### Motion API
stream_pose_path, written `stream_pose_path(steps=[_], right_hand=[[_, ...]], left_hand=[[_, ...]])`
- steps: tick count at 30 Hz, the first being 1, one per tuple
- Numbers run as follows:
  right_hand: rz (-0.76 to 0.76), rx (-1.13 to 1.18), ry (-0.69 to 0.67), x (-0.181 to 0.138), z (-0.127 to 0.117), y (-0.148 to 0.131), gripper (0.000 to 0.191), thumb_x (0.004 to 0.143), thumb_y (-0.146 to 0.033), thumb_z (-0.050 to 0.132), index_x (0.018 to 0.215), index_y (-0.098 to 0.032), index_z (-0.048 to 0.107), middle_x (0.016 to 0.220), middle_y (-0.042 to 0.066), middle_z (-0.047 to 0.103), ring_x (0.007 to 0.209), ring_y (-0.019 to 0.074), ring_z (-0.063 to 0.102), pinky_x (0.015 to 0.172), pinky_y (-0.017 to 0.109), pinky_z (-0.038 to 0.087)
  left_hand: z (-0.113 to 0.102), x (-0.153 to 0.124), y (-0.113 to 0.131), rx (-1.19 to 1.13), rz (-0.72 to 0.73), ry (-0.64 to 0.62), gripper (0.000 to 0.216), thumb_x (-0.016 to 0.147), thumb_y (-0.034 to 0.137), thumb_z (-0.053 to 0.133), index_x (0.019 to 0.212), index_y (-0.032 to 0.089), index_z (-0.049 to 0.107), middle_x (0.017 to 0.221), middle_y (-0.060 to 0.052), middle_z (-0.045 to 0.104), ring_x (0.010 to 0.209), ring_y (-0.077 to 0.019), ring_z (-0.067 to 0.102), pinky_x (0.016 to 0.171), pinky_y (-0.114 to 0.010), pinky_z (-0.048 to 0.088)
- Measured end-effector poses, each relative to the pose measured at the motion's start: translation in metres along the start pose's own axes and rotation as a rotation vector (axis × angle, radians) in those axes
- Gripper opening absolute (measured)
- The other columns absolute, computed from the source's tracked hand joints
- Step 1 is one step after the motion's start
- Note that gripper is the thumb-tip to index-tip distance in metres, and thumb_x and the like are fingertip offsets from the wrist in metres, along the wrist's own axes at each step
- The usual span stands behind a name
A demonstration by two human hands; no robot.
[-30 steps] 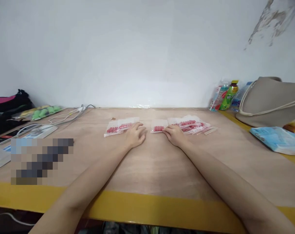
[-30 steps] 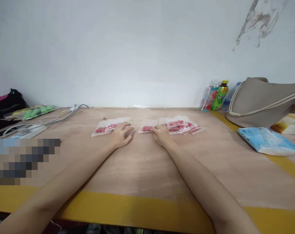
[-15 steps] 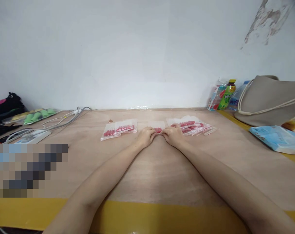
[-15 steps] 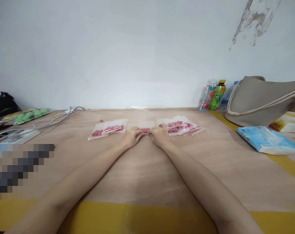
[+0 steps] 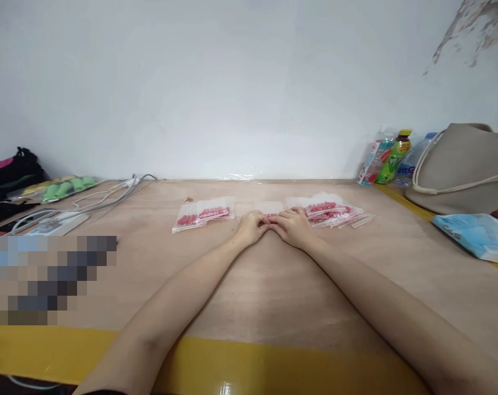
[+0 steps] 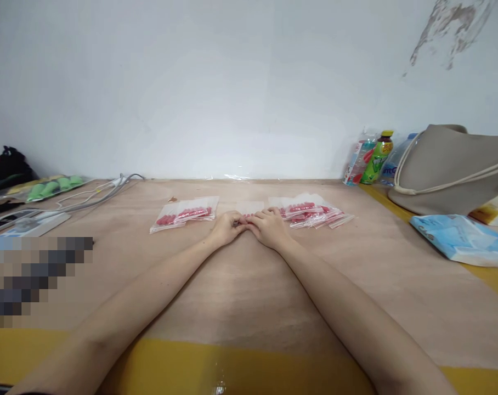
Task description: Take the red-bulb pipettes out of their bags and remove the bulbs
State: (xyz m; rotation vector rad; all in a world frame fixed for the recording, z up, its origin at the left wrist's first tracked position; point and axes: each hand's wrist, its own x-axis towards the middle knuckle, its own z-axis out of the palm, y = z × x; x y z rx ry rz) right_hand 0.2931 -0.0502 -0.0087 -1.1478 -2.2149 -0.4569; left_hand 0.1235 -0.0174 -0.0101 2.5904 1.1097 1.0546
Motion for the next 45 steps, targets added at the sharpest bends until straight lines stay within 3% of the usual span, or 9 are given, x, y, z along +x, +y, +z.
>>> stream_pose_path(steps=[4,9,14,22,29,34,40,43,45], right_hand=[[0.034,-0.055,-0.090,0.002,-0.004,-0.005,0.021,0.087,-0.025,0.045,0.091,-0.024,0.065,0.089,0.004,0.066,0.086,0.0179,0.053,0.080,0.034,0.023],[0.158,0.011,-0.051,0.001,-0.002,-0.002,0.023,0.088,-0.024,0.042,0.087,-0.019,0.064,0.085,0.006,0.065,0.081,0.0178,0.054,0.079,0.032,0.025],[0.162,0.046,-0.048,0.002,0.001,0.000,0.021,0.087,-0.025,0.044,0.084,-0.020,0.064,0.083,0.004,0.065,0.079,0.0159,0.056,0.078,0.031,0.026],[0.177,0.014,-0.035,0.002,0.000,-0.005,0.021,0.083,-0.028,0.045,0.078,-0.018,0.063,0.078,0.004,0.066,0.074,0.0161,0.056,0.081,0.033,0.025],[0.369,0.008,-0.003,0.006,0.002,-0.019,0.020,0.080,-0.025,0.046,0.066,-0.018,0.059,0.075,0.002,0.066,0.070,0.0160,0.056,0.077,0.035,0.025],[0.557,0.044,0.020,0.007,-0.001,-0.016,0.020,0.080,-0.027,0.044,0.070,-0.019,0.060,0.075,0.003,0.066,0.072,0.0187,0.057,0.077,0.036,0.027],[0.525,0.221,0.230,0.003,0.003,-0.002,0.020,0.083,-0.023,0.038,0.081,-0.018,0.057,0.086,0.008,0.062,0.079,0.0209,0.054,0.071,0.033,0.036],[0.493,0.274,0.257,0.002,0.006,0.005,0.021,0.084,-0.021,0.034,0.086,-0.017,0.055,0.088,0.010,0.060,0.082,0.0211,0.054,0.071,0.032,0.039],[0.427,0.317,0.229,0.001,0.005,0.010,0.020,0.083,-0.019,0.035,0.086,-0.018,0.054,0.085,0.008,0.061,0.080,0.0192,0.054,0.071,0.030,0.040]], left_hand=[[-0.003,-0.001,0.003,0.025,0.048,0.009,0.006,0.077,0.021,0.061,0.074,0.017,0.065,0.077,-0.002,0.064,0.072,-0.0125,0.058,0.068,-0.025,0.047],[-0.013,-0.002,0.009,0.088,0.199,-0.013,0.014,0.084,0.022,0.051,0.087,0.021,0.065,0.101,-0.004,0.063,0.098,-0.0175,0.053,0.087,-0.034,0.040],[-0.016,-0.001,0.006,0.280,0.332,0.004,0.023,0.090,0.023,0.042,0.090,0.024,0.065,0.101,-0.004,0.064,0.096,-0.0180,0.053,0.084,-0.036,0.040],[-0.011,0.000,0.003,0.222,0.340,0.041,0.018,0.087,0.023,0.048,0.084,0.021,0.066,0.099,-0.003,0.066,0.098,-0.0163,0.055,0.086,-0.034,0.046],[-0.005,0.000,-0.001,0.178,0.352,0.034,0.018,0.085,0.014,0.047,0.082,0.016,0.065,0.100,-0.006,0.067,0.105,-0.0182,0.057,0.089,-0.036,0.048],[-0.007,-0.002,0.006,0.165,0.384,-0.007,0.018,0.084,0.015,0.050,0.076,0.017,0.065,0.110,-0.007,0.063,0.111,-0.0197,0.054,0.093,-0.038,0.046],[-0.018,-0.006,0.016,0.178,0.402,-0.040,0.015,0.082,0.019,0.054,0.072,0.020,0.065,0.125,-0.006,0.052,0.126,-0.0240,0.036,0.099,-0.045,0.039],[-0.022,-0.009,0.023,0.119,0.489,-0.093,0.012,0.083,0.024,0.053,0.087,0.021,0.063,0.128,-0.007,0.049,0.126,-0.0226,0.035,0.101,-0.044,0.037],[-0.023,-0.010,0.026,0.078,0.519,-0.099,0.030,0.081,0.032,0.055,0.108,0.020,0.055,0.130,-0.010,0.046,0.126,-0.0228,0.035,0.103,-0.043,0.035]])
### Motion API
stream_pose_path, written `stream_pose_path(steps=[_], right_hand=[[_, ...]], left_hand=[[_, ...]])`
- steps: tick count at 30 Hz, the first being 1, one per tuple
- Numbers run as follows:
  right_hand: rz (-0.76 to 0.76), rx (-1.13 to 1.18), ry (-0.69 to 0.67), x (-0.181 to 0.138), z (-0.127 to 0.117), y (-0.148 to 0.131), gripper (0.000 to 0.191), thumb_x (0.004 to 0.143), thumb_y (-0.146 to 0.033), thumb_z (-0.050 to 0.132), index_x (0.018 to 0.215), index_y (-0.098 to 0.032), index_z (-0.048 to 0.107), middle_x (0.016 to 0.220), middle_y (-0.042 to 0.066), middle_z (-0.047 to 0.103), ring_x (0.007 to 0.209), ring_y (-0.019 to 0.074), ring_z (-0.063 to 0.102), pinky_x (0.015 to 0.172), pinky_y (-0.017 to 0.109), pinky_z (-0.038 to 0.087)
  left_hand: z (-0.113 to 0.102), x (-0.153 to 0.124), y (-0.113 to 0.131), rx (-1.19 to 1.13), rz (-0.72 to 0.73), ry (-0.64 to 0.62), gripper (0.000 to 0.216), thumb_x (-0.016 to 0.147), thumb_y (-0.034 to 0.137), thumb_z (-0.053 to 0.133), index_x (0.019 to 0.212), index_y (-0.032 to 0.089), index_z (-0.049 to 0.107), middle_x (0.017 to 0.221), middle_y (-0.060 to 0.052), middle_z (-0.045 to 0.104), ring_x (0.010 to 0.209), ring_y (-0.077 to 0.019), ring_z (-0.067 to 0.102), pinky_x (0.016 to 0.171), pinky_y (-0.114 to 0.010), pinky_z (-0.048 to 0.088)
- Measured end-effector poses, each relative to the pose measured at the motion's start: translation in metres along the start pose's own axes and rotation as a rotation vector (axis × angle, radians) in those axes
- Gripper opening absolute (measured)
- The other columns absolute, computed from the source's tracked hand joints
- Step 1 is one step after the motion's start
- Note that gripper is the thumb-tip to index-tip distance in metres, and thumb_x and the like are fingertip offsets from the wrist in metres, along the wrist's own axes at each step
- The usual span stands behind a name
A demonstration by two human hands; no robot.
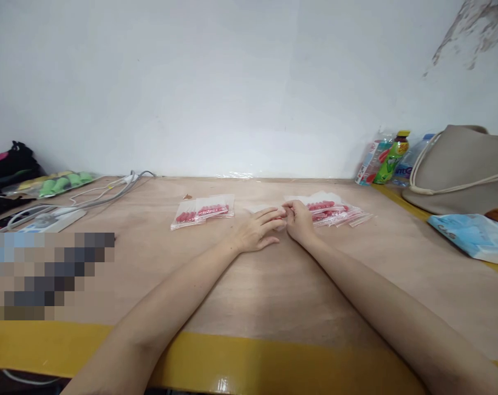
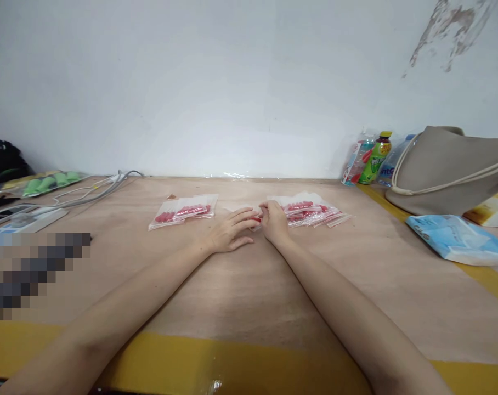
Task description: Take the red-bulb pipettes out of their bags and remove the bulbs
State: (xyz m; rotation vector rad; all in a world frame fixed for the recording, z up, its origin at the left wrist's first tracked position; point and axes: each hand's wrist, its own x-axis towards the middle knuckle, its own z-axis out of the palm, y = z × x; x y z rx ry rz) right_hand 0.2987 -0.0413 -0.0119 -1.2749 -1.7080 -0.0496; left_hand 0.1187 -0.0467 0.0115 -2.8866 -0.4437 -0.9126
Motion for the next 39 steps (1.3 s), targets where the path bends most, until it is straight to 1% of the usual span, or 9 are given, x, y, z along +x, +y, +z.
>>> stream_pose_path(steps=[3,7,10,13,16,21,25,32,39], right_hand=[[-0.094,0.055,-0.096,0.000,-0.005,0.004,0.017,0.078,-0.014,0.038,0.082,-0.020,0.053,0.082,0.003,0.061,0.077,0.0159,0.055,0.070,0.027,0.042],[-0.078,0.008,-0.031,-0.002,-0.010,0.007,0.015,0.073,-0.015,0.044,0.084,-0.018,0.053,0.086,0.006,0.059,0.081,0.0187,0.053,0.071,0.030,0.040],[-0.060,-0.147,-0.024,-0.003,-0.014,0.007,0.007,0.071,-0.023,0.052,0.068,-0.018,0.056,0.073,0.005,0.059,0.075,0.0193,0.051,0.071,0.032,0.037],[-0.120,-0.177,-0.135,-0.005,-0.016,0.005,0.018,0.076,-0.030,0.053,0.065,-0.020,0.063,0.066,0.003,0.061,0.072,0.0180,0.051,0.073,0.032,0.034],[-0.191,-0.106,-0.204,-0.006,-0.016,0.003,0.021,0.080,-0.036,0.053,0.082,-0.022,0.068,0.076,0.003,0.063,0.077,0.0173,0.052,0.075,0.031,0.035],[-0.229,-0.109,-0.389,-0.005,-0.017,-0.002,0.031,0.082,-0.040,0.052,0.107,-0.024,0.060,0.103,0.006,0.058,0.094,0.0200,0.049,0.079,0.032,0.036],[-0.205,-0.170,-0.515,-0.001,-0.022,-0.006,0.031,0.083,-0.040,0.050,0.110,-0.026,0.057,0.110,0.006,0.056,0.099,0.0215,0.047,0.080,0.034,0.035],[-0.119,-0.190,-0.545,0.001,-0.021,-0.006,0.029,0.081,-0.044,0.050,0.098,-0.022,0.059,0.102,0.007,0.057,0.093,0.0221,0.047,0.077,0.035,0.036],[0.032,0.142,-0.547,0.005,-0.012,-0.001,0.029,0.075,-0.038,0.059,0.095,-0.017,0.058,0.093,0.005,0.060,0.084,0.0169,0.052,0.073,0.029,0.039]], left_hand=[[-0.002,-0.002,0.001,0.004,-0.094,0.059,0.056,0.078,0.041,0.058,0.125,0.016,0.041,0.128,-0.012,0.047,0.126,-0.0248,0.034,0.105,-0.043,0.031],[-0.004,-0.008,-0.003,0.040,-0.358,0.030,0.049,0.082,0.042,0.050,0.124,0.018,0.043,0.127,-0.009,0.050,0.126,-0.0265,0.034,0.104,-0.044,0.030],[-0.004,-0.011,-0.006,0.020,-0.457,-0.069,0.050,0.082,0.043,0.050,0.125,0.020,0.043,0.128,-0.008,0.049,0.123,-0.0269,0.039,0.101,-0.043,0.033],[-0.001,-0.012,-0.007,-0.017,-0.464,-0.130,0.051,0.080,0.042,0.051,0.125,0.020,0.043,0.123,-0.009,0.053,0.112,-0.0248,0.050,0.095,-0.039,0.040],[0.001,-0.012,-0.007,-0.020,-0.465,-0.118,0.050,0.082,0.042,0.049,0.125,0.018,0.043,0.120,-0.010,0.055,0.108,-0.0242,0.053,0.092,-0.036,0.042],[0.002,-0.014,-0.008,-0.011,-0.510,-0.077,0.052,0.081,0.046,0.050,0.123,0.016,0.045,0.117,-0.010,0.058,0.105,-0.0253,0.055,0.089,-0.037,0.044],[0.003,-0.015,-0.011,-0.020,-0.523,-0.050,0.051,0.078,0.046,0.055,0.121,0.018,0.047,0.116,-0.009,0.059,0.105,-0.0243,0.055,0.090,-0.037,0.044],[0.000,-0.014,-0.011,-0.081,-0.548,-0.064,0.049,0.077,0.042,0.056,0.118,0.017,0.049,0.116,-0.009,0.059,0.105,-0.0245,0.055,0.090,-0.037,0.044],[-0.003,-0.014,-0.009,-0.135,-0.533,-0.054,0.048,0.079,0.042,0.055,0.118,0.015,0.049,0.115,-0.009,0.059,0.105,-0.0232,0.055,0.089,-0.035,0.044]])
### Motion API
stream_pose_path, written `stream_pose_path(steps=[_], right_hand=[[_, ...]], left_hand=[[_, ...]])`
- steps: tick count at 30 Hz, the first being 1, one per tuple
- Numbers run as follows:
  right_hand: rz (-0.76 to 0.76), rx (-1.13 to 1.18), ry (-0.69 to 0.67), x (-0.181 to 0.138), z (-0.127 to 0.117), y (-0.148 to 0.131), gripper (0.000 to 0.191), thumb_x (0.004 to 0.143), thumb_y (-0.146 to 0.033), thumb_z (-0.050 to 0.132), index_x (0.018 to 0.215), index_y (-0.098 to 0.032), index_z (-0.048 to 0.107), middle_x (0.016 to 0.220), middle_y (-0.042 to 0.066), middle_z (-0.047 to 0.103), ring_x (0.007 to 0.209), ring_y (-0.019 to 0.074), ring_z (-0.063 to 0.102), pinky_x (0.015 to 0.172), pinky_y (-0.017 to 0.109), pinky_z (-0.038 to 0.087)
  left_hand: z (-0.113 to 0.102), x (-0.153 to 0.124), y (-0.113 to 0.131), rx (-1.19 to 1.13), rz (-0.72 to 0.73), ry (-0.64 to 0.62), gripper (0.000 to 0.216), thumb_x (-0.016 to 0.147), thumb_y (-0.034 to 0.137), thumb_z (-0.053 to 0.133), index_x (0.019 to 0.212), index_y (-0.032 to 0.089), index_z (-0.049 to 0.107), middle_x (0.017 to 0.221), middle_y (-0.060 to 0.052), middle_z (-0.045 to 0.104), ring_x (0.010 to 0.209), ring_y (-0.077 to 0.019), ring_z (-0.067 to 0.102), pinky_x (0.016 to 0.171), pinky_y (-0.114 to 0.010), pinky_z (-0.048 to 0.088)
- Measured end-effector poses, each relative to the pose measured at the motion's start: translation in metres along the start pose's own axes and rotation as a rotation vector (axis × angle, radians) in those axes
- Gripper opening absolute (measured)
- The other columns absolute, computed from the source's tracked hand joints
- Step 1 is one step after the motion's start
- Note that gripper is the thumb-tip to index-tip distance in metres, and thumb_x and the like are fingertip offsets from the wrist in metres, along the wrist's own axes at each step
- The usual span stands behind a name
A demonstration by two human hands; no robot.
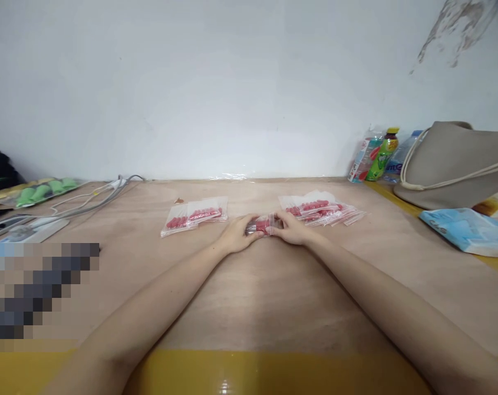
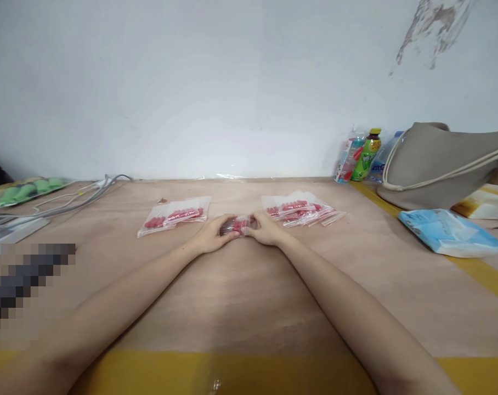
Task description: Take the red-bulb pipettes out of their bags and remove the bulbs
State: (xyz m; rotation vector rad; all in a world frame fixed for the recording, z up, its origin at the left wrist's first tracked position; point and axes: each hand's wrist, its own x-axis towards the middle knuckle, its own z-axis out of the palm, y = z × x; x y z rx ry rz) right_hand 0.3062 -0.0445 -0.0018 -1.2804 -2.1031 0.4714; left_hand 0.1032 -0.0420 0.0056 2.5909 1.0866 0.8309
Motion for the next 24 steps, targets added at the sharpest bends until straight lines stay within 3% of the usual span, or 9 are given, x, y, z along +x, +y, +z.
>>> stream_pose_path(steps=[5,10,14,17,24], right_hand=[[0.009,0.036,-0.027,0.000,0.001,-0.010,0.023,0.073,-0.038,0.060,0.080,-0.017,0.059,0.080,0.003,0.059,0.074,0.0147,0.050,0.067,0.027,0.038],[0.036,0.184,-0.021,-0.006,0.004,-0.022,0.028,0.065,-0.032,0.066,0.085,-0.017,0.054,0.078,0.000,0.056,0.069,0.0120,0.049,0.063,0.025,0.039],[-0.025,0.384,-0.010,-0.007,0.006,-0.028,0.021,0.072,-0.023,0.057,0.091,-0.017,0.053,0.079,-0.001,0.057,0.069,0.0110,0.051,0.064,0.024,0.041],[-0.047,0.448,-0.016,-0.007,0.008,-0.027,0.027,0.070,-0.026,0.061,0.095,-0.017,0.056,0.082,0.000,0.060,0.070,0.0113,0.052,0.064,0.024,0.041],[0.041,0.392,0.042,-0.008,0.012,-0.022,0.022,0.072,-0.035,0.060,0.081,-0.015,0.064,0.067,0.000,0.060,0.055,0.0092,0.048,0.053,0.023,0.039]], left_hand=[[-0.004,-0.002,-0.003,0.025,-0.006,-0.025,0.053,0.078,0.045,0.055,0.120,0.014,0.047,0.116,-0.011,0.057,0.105,-0.0236,0.054,0.090,-0.036,0.044],[-0.014,-0.006,-0.007,0.097,0.069,-0.061,0.044,0.079,0.046,0.053,0.111,0.017,0.057,0.114,-0.009,0.059,0.107,-0.0231,0.053,0.095,-0.036,0.039],[-0.017,-0.009,-0.010,0.085,0.050,-0.098,0.038,0.088,0.038,0.039,0.117,0.019,0.053,0.123,-0.006,0.054,0.115,-0.0204,0.047,0.100,-0.035,0.035],[-0.017,-0.011,-0.012,0.107,0.042,-0.122,0.039,0.088,0.034,0.037,0.121,0.018,0.050,0.124,-0.007,0.053,0.117,-0.0206,0.046,0.101,-0.037,0.034],[-0.015,-0.014,-0.010,0.168,0.003,-0.116,0.044,0.087,0.038,0.038,0.127,0.017,0.042,0.127,-0.008,0.050,0.117,-0.0211,0.046,0.101,-0.037,0.034]])
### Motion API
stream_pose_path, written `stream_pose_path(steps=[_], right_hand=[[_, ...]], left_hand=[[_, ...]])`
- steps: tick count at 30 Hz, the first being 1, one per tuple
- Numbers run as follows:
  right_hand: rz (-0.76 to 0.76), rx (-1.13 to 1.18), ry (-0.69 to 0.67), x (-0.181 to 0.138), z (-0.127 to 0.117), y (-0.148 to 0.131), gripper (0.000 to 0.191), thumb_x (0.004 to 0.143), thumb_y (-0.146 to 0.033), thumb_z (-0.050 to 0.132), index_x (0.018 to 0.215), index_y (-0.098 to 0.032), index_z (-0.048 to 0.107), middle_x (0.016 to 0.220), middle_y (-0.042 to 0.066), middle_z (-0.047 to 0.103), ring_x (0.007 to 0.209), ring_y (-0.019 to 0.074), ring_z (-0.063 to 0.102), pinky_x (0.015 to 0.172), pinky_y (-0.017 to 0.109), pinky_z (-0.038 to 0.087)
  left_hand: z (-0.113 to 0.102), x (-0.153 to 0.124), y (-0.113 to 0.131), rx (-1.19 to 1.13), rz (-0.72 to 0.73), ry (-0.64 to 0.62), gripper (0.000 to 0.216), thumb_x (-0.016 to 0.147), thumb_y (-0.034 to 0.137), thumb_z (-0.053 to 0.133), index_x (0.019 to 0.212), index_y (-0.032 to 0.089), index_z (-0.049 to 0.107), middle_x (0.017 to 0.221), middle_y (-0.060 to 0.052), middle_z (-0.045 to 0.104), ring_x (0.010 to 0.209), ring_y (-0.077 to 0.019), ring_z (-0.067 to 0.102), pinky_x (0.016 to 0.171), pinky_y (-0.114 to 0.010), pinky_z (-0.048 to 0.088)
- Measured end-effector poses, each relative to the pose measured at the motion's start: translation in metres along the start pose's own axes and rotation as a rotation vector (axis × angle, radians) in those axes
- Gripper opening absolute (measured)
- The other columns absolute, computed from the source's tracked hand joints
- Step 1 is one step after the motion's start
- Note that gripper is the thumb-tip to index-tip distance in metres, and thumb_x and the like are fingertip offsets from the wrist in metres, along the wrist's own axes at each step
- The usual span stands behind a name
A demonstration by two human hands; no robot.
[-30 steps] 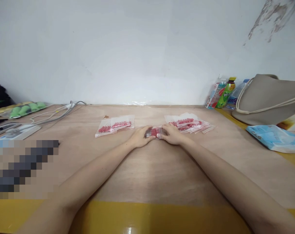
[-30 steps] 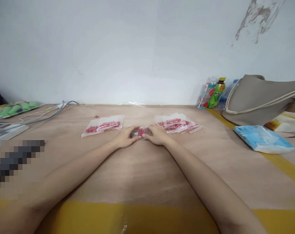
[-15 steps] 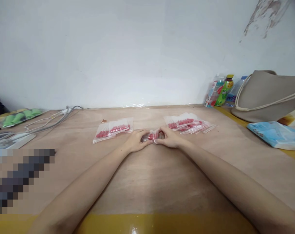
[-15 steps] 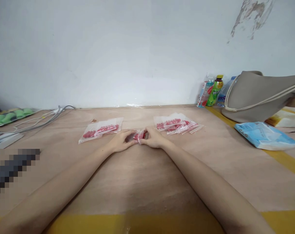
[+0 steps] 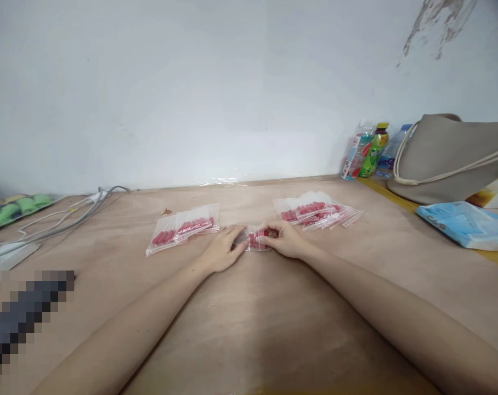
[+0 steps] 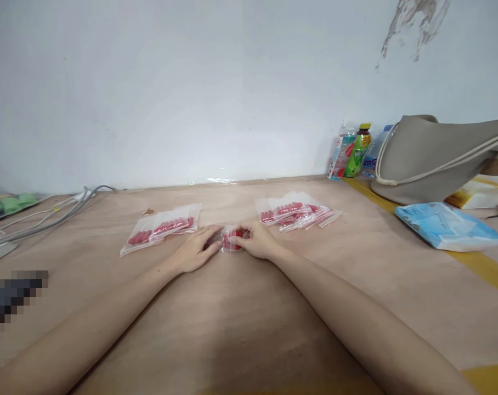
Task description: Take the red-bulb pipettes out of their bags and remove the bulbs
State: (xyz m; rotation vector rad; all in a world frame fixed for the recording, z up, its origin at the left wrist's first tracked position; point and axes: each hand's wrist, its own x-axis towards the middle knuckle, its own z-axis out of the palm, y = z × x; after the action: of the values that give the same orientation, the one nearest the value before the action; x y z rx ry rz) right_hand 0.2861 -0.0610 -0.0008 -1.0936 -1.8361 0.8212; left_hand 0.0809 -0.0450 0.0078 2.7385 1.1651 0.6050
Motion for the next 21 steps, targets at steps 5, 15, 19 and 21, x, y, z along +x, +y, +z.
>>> stream_pose_path(steps=[5,15,19,21], right_hand=[[0.087,-0.026,0.008,0.001,-0.020,0.003,0.020,0.070,-0.030,0.062,0.084,-0.016,0.063,0.071,0.000,0.062,0.056,0.0092,0.053,0.054,0.023,0.043],[0.345,0.062,0.220,0.005,-0.097,-0.025,0.025,0.066,-0.033,0.067,0.083,-0.014,0.065,0.076,0.007,0.067,0.059,0.0117,0.058,0.052,0.023,0.048],[0.133,-0.216,0.445,0.011,-0.079,-0.016,0.024,0.074,-0.033,0.058,0.089,-0.015,0.065,0.079,0.007,0.066,0.065,0.0155,0.060,0.062,0.030,0.049],[-0.041,-0.476,0.429,0.014,-0.061,-0.007,0.020,0.079,-0.028,0.053,0.089,-0.015,0.065,0.085,0.009,0.065,0.078,0.0193,0.060,0.072,0.034,0.048]], left_hand=[[0.001,-0.003,0.006,0.107,-0.079,0.030,0.043,0.087,0.038,0.039,0.124,0.016,0.045,0.124,-0.008,0.053,0.116,-0.0217,0.046,0.104,-0.039,0.028],[-0.012,-0.011,0.018,0.251,-0.234,0.121,0.038,0.088,0.045,0.033,0.095,0.023,0.063,0.101,-0.005,0.064,0.098,-0.0257,0.054,0.089,-0.048,0.034],[-0.012,-0.008,0.005,0.025,-0.101,0.157,0.032,0.087,0.036,0.039,0.099,0.019,0.063,0.108,-0.007,0.061,0.103,-0.0211,0.054,0.093,-0.038,0.040],[-0.010,-0.007,-0.001,-0.062,0.009,0.117,0.035,0.086,0.034,0.042,0.113,0.018,0.057,0.122,-0.008,0.054,0.112,-0.0205,0.049,0.097,-0.035,0.039]])
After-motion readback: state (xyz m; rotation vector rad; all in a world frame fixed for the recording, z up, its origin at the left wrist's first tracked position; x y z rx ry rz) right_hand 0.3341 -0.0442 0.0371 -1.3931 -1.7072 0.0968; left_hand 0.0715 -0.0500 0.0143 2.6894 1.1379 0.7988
